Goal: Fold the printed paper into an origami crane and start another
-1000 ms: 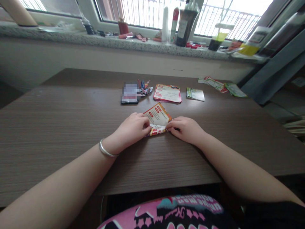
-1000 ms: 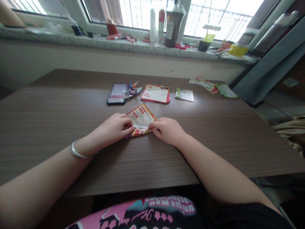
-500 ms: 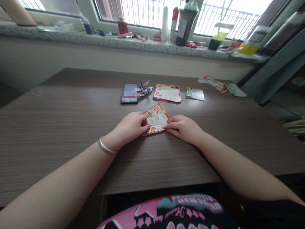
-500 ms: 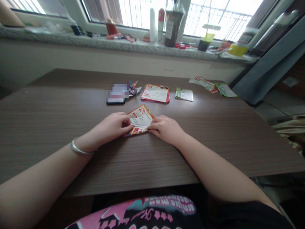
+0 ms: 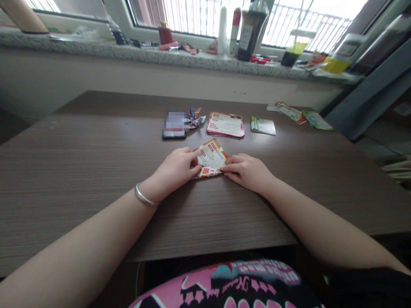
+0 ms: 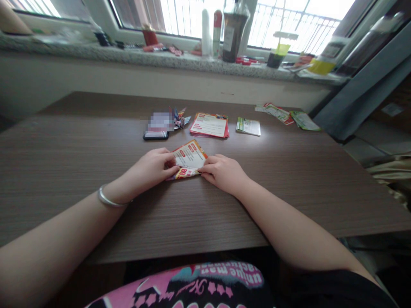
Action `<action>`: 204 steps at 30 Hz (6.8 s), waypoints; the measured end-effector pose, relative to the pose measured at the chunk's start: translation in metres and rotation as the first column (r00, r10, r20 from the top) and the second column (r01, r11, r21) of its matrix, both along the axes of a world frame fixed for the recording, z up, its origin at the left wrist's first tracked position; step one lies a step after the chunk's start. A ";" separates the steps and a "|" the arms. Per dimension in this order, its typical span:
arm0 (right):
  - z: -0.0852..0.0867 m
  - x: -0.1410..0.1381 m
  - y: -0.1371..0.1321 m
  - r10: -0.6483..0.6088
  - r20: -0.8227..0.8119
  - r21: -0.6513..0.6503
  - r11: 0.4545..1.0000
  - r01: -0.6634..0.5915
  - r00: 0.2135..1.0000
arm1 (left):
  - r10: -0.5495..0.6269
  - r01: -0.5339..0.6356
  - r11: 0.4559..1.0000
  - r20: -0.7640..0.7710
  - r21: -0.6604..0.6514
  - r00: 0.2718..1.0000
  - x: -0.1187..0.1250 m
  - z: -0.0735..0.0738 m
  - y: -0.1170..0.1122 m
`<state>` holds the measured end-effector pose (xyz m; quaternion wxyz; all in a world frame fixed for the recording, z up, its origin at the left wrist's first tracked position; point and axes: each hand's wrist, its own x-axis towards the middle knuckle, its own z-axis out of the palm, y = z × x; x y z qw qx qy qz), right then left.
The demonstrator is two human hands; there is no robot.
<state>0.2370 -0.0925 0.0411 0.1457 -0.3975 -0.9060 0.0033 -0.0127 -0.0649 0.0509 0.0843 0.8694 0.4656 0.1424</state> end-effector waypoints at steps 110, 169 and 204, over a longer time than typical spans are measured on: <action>0.008 -0.010 0.004 -0.122 0.108 0.063 0.991 0.116 0.987 | -0.002 0.081 0.977 -0.367 0.200 0.930 0.020 0.006 -0.038; 0.013 -0.003 -0.002 -0.029 0.103 -0.022 0.999 0.032 0.994 | -0.211 0.280 0.944 -0.339 0.171 0.917 0.026 0.005 -0.036; 0.033 0.010 -0.002 -0.209 0.315 -0.065 0.968 0.241 0.926 | -0.211 0.275 0.946 -0.315 0.172 0.925 0.023 0.002 -0.039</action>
